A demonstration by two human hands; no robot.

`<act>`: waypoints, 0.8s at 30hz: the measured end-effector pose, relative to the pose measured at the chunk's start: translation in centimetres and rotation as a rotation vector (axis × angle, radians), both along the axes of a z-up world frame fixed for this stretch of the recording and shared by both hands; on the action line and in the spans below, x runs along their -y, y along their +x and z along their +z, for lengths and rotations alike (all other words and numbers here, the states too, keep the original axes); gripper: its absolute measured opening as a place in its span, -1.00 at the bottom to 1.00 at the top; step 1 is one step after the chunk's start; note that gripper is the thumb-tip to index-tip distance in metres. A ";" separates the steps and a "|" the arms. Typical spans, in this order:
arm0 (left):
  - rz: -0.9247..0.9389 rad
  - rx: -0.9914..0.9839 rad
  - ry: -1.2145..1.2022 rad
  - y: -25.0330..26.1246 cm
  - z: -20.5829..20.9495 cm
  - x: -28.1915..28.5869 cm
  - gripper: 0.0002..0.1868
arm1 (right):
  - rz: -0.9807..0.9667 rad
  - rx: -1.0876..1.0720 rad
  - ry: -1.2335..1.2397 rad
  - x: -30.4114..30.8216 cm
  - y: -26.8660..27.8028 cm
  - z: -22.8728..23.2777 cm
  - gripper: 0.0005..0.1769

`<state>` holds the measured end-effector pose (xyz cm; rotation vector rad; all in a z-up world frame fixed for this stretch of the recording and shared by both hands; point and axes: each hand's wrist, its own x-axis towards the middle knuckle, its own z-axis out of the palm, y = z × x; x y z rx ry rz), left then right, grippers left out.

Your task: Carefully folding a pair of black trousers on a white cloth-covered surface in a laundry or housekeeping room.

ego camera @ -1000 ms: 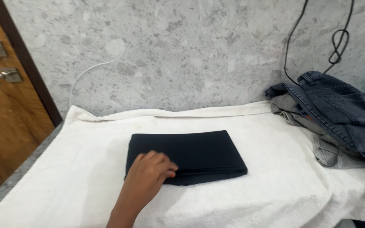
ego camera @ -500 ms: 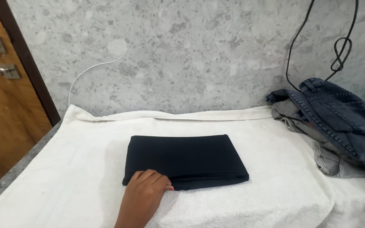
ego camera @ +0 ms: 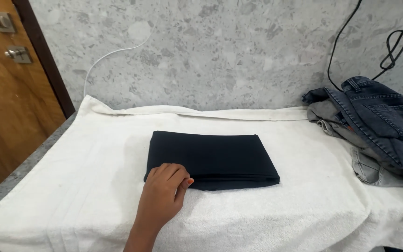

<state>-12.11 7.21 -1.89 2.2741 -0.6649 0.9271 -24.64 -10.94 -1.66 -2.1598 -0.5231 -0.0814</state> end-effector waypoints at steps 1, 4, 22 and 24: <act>-0.003 0.039 -0.018 0.0 0.1 -0.1 -0.88 | 0.006 -0.009 -0.006 0.1 1.5 0.2 -0.62; 0.037 0.026 -0.061 0.3 -0.2 -0.3 -0.89 | 0.019 -0.044 -0.031 0.5 5.6 1.3 -0.60; 0.044 0.069 -0.102 0.0 -0.2 -0.6 -0.85 | -0.091 0.318 -0.331 1.0 11.4 1.1 -0.82; 0.020 0.084 -0.110 -0.2 0.2 -0.7 -0.85 | -0.164 0.248 -0.204 1.6 12.0 1.1 -0.84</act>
